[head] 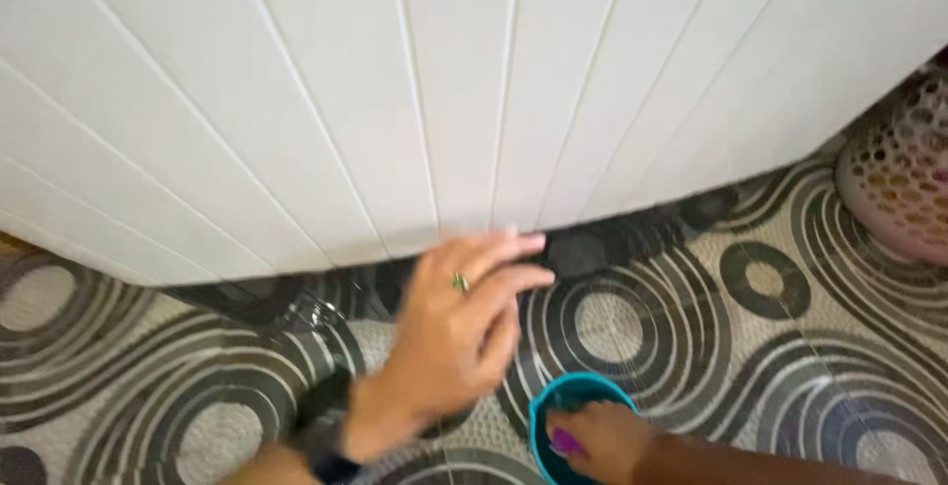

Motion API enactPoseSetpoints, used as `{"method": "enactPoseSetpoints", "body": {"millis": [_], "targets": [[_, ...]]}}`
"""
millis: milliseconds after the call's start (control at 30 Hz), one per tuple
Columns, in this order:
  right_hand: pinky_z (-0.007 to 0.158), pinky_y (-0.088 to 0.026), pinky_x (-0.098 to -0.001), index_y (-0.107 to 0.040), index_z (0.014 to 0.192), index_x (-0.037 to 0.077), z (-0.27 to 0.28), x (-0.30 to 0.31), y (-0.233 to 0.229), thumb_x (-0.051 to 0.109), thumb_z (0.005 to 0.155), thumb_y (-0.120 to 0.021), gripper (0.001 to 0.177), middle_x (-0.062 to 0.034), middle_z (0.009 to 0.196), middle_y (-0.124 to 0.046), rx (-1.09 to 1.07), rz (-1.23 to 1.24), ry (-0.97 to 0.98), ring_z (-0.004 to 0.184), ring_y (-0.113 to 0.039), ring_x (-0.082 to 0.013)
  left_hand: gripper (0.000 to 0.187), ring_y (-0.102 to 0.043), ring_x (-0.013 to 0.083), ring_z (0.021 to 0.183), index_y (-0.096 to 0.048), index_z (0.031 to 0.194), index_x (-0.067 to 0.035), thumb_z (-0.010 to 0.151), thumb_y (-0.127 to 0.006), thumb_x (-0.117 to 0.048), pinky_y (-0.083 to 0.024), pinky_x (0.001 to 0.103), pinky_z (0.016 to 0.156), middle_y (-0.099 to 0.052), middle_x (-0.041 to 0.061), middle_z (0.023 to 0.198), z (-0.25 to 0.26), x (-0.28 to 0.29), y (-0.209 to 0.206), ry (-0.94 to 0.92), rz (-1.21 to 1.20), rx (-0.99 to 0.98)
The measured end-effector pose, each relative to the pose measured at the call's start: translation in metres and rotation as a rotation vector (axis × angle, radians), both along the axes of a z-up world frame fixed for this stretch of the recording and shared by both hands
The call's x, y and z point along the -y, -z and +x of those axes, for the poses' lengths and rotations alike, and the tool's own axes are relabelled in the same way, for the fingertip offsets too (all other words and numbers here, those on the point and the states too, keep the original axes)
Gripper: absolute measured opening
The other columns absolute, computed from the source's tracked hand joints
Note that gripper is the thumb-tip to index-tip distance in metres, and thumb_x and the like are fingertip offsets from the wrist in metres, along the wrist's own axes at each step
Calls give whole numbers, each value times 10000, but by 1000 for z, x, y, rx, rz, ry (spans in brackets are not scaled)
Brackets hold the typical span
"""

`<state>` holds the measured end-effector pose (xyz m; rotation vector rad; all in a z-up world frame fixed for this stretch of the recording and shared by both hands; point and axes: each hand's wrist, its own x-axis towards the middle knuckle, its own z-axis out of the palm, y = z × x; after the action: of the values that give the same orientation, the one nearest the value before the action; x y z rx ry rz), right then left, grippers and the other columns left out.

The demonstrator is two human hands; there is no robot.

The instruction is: The person wipes the lower section of a white paneled wall using a purple cloth. They repeatedly dip the cloth into a teal cup of water to wet it and continue scrubbing the wall surface.

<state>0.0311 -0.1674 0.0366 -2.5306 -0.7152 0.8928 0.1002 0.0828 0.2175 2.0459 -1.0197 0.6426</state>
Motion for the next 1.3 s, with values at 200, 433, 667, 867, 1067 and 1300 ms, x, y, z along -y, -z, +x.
{"method": "enactPoseSetpoints", "body": {"millis": [200,433,667,867,1067,1300], "targets": [[681,-582,-469,-619,1129,139,38,-20,-129,155,834,-703,307,-139,1065,-678,388,196,-114,855,-704,-348,440,-525,352,1279,-681,1315,-92,879,-715,-47,-390,532,1099,-639,144,1327,22,-76,-201,-283,374,581],[843,-604,-361,-693,1228,205,131,-58,-360,87,928,-803,340,-31,1258,-673,1704,167,-388,1077,-676,-203,878,-271,414,1476,-403,1617,-115,858,-832,-218,-245,628,1199,-344,226,1593,20,-119,-224,-662,421,591],[940,-447,-521,-612,1464,232,174,-115,-380,403,946,-682,550,-61,1411,-534,2112,-236,-558,1237,-522,-250,1263,14,333,1568,-72,1641,-114,732,-840,-540,-48,693,1227,45,168,1671,62,-135,-196,-761,404,378],[1146,-394,-490,-425,1528,288,189,-67,-360,303,880,-656,688,41,1605,-393,1743,-559,-1100,1449,-392,-199,1187,14,292,1546,-63,1605,-85,772,-797,-504,-65,672,1226,48,136,1662,65,-125,-184,-711,301,365],[953,-497,-455,-724,1311,84,178,-74,-519,149,1013,-664,311,-114,1296,-657,2095,-97,-261,1149,-591,-273,1079,-110,289,1566,-142,1611,-65,802,-783,-382,-128,616,1259,-80,117,1687,59,-126,-181,-613,173,439],[898,-513,-487,-740,1223,230,165,-162,-503,257,887,-674,344,-27,1289,-650,1903,-147,-1062,1042,-644,-238,728,-201,348,1575,-202,1607,26,1035,-556,-252,-188,594,1256,-178,217,1686,42,-139,-189,-656,33,456]]}}
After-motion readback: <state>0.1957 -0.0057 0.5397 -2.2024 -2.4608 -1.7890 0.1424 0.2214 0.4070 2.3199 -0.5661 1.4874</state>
